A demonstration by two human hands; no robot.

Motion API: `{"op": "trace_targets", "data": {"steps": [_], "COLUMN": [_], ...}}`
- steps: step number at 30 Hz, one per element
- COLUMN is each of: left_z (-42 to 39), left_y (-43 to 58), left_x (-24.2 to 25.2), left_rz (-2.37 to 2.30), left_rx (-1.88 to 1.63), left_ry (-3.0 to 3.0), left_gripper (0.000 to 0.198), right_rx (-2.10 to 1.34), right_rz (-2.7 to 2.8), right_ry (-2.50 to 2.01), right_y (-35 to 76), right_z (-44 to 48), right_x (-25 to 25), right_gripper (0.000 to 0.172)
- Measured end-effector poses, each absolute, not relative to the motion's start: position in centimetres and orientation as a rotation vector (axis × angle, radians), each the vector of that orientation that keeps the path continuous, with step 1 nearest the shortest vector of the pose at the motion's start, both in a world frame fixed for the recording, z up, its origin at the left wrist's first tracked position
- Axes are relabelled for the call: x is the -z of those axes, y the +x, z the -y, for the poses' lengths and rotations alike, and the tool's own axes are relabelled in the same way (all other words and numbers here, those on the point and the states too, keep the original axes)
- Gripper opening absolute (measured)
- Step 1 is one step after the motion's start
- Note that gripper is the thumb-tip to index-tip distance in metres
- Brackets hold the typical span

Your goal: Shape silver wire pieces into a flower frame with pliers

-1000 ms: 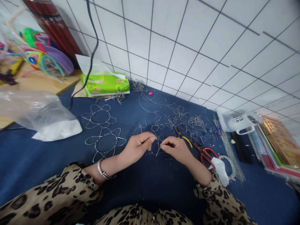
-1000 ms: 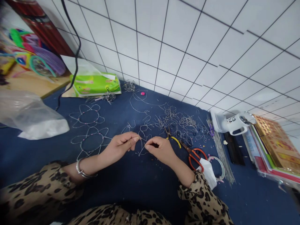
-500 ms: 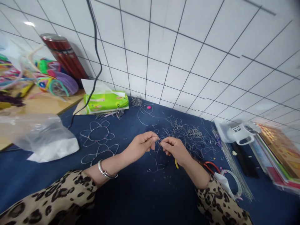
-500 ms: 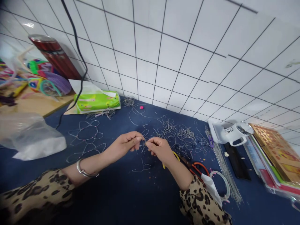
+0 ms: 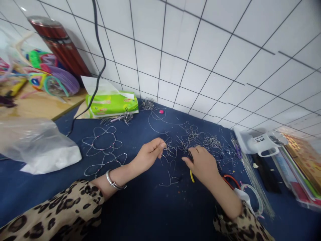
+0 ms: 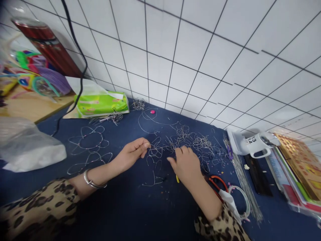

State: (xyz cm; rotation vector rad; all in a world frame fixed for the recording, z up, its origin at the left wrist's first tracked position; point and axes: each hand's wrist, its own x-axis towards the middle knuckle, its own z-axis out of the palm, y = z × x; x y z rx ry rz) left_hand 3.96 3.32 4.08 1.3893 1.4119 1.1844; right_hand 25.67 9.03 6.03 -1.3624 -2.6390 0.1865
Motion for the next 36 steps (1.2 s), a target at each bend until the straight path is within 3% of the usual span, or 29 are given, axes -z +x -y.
{"op": "trace_targets", "data": {"steps": [5, 16, 20, 28, 36], "left_z": [-3.0, -3.6, -3.5, -3.4, -3.3], "left_y": [4.2, 4.3, 4.4, 4.7, 4.7], "left_x": [-4.0, -2.5, -2.4, -2.4, -1.8], "left_rz": [-1.478, -1.527, -1.502, -1.431, -1.444], "left_rx": [-1.210, -1.292, -1.330, -1.381, -1.353], "left_ry": [1.511, 1.425, 1.371, 1.281, 1.296], "left_gripper": [0.025, 0.027, 0.025, 0.023, 0.024], "right_rx": [0.121, 0.173, -0.143, -1.339, -1.393], "right_rz": [2.808, 2.813, 2.732, 2.087, 2.103], "right_ry": [-1.517, -1.638, -1.675, -1.438, -1.285], "right_y": [28.6, 29.5, 31.2, 34.0, 33.3], "right_z": [-6.3, -7.2, -8.9, -10.1, -7.5], "right_x": [-5.6, -4.2, -5.2, -8.0, -7.6], "right_gripper": [0.058, 0.042, 0.041, 0.046, 0.041]}}
